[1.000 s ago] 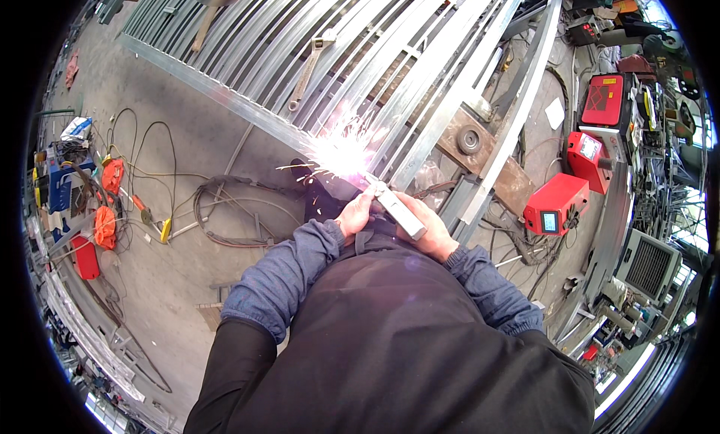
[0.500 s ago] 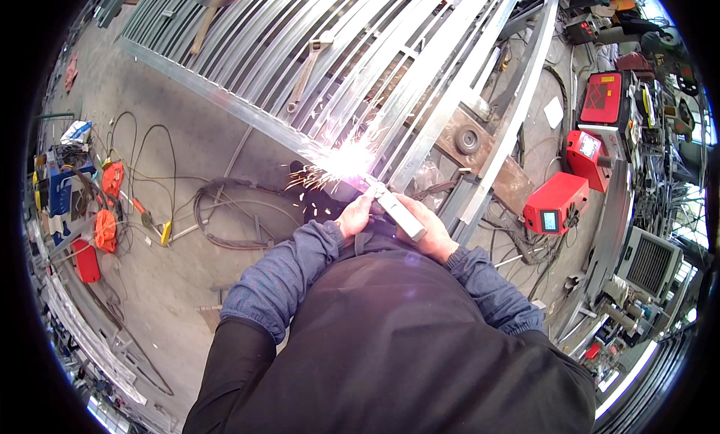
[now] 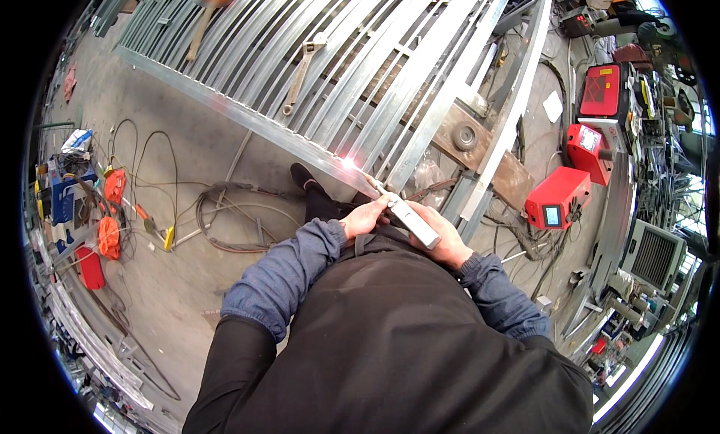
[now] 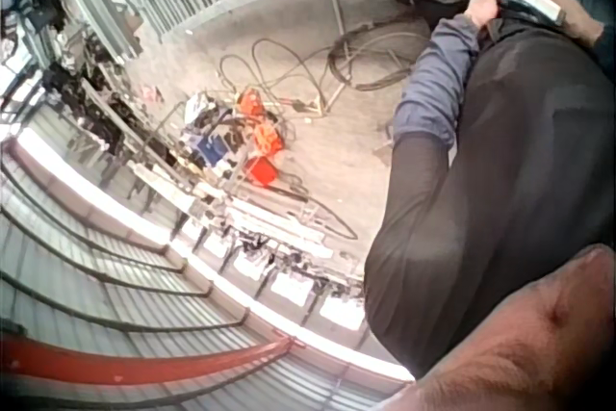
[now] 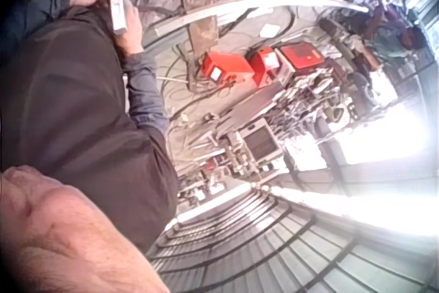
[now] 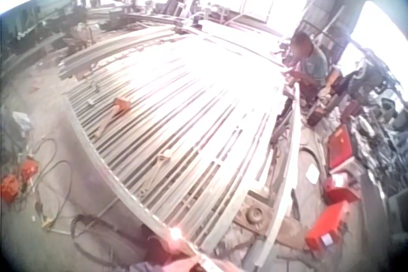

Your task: The person welds a large metal frame using a handheld welding tool, creating bright sparks along the seams. They then use a rubber mallet to tap and align the frame's bars.

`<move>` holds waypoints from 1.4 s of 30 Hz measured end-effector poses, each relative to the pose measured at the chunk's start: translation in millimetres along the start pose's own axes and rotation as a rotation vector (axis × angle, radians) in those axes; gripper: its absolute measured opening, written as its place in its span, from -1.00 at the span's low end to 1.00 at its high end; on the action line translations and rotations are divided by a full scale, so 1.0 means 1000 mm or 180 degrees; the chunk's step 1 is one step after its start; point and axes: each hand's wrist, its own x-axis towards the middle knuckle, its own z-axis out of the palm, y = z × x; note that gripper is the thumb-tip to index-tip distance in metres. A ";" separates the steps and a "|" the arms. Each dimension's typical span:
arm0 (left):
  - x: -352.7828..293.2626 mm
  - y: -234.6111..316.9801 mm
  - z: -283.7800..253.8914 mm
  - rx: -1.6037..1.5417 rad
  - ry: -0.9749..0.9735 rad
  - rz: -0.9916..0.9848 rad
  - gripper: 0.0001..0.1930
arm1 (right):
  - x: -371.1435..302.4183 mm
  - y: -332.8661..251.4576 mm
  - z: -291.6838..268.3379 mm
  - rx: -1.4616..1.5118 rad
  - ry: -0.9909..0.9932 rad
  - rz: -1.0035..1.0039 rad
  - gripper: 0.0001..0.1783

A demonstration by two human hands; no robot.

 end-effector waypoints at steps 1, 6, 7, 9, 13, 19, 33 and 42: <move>0.000 0.002 0.002 0.0089 -0.0066 -0.0024 -0.16 | -0.003 -0.001 -0.003 0.0023 -0.0037 0.0031 -0.12; -0.003 0.008 0.011 0.0099 -0.0029 -0.0180 -0.18 | -0.009 0.007 0.001 0.0143 0.0038 -0.0038 -0.15; -0.003 0.009 0.012 0.0083 -0.0006 -0.0201 -0.19 | -0.008 0.008 0.002 0.0149 0.0090 -0.0060 -0.15; 0.005 -0.004 0.013 -0.0227 0.0115 -0.0114 -0.22 | -0.006 0.012 0.005 0.0129 0.0132 -0.0097 -0.12; 0.009 -0.013 0.013 -0.0541 0.0217 -0.0053 -0.24 | 0.001 0.015 0.003 0.0103 0.0060 -0.0118 -0.06; 0.009 -0.011 0.013 -0.0553 0.0336 0.0014 -0.20 | 0.008 0.018 0.001 0.0084 0.0033 -0.0190 -0.04; 0.010 -0.013 0.012 -0.0649 0.0258 0.0259 -0.20 | 0.012 0.024 -0.001 0.0115 -0.0077 -0.0098 -0.03; 0.004 -0.002 0.017 -0.0664 0.0261 0.0283 -0.18 | 0.013 0.021 -0.004 0.0096 -0.0118 -0.0097 -0.02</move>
